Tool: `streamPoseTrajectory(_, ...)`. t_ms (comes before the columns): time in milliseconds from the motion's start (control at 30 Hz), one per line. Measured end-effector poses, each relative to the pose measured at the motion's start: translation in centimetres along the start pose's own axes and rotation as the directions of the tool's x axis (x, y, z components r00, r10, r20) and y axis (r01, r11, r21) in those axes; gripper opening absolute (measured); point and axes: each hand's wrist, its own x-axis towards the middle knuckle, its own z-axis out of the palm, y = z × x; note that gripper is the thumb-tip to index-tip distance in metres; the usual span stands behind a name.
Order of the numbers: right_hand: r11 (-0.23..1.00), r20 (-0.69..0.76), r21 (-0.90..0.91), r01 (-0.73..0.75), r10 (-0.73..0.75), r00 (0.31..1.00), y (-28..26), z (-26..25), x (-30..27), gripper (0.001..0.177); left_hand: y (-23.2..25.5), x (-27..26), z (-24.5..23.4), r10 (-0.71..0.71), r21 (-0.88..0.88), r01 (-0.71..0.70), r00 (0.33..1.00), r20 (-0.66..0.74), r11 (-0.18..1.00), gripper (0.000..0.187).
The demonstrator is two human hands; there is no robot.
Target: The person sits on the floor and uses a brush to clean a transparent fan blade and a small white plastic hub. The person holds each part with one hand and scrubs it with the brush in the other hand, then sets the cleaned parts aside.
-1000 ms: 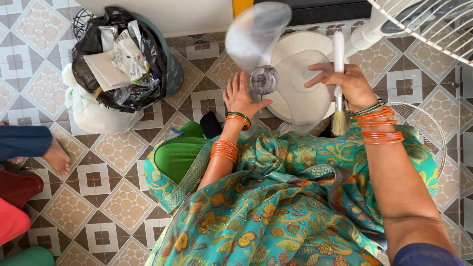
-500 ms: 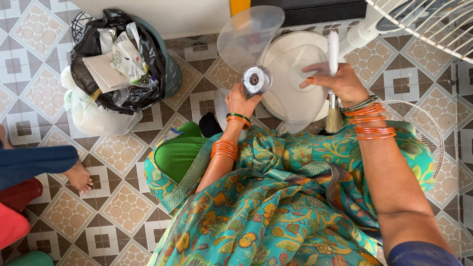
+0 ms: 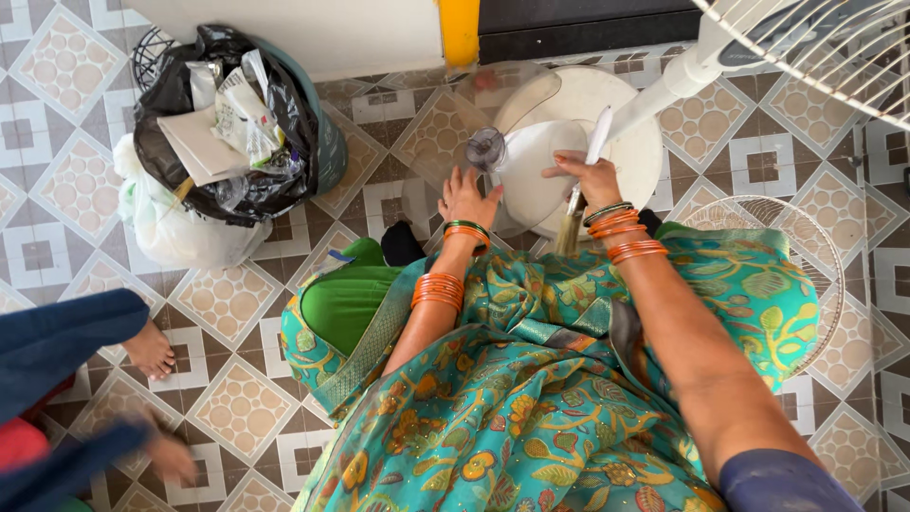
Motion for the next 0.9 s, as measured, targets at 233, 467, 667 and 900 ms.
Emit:
streamPoseTrajectory(233, 0.998, -0.032, -0.058, 0.016, -0.018, 0.999, 3.6, -1.4, 1.7, 0.039, 0.9, -1.3, 1.0, 0.096, -0.073, -0.08, 0.959, 0.265, 0.994, 0.079)
streamPoseTrajectory(467, 0.996, -0.038, -0.084, 0.016, -0.019, 0.999, 5.4, -2.7, 3.8, 0.036, 1.4, -1.6, 1.7, 0.072, -0.061, -0.053, 0.923, 0.379, 0.997, 0.083)
streamPoseTrajectory(667, 0.996, -0.049, -0.083, 0.024, -0.029, 0.998, 5.0, -2.6, 3.9, 0.033, 1.2, -1.0, 2.6, 0.102, -0.058, -0.086, 0.913, 0.395, 0.995, 0.087)
streamPoseTrajectory(900, 0.998, -0.068, -0.065, -0.02, 0.016, 0.998, 4.2, -2.4, 3.2, 0.032, 1.2, -1.1, 2.8, 0.081, -0.048, -0.067, 0.898, 0.433, 0.997, 0.09)
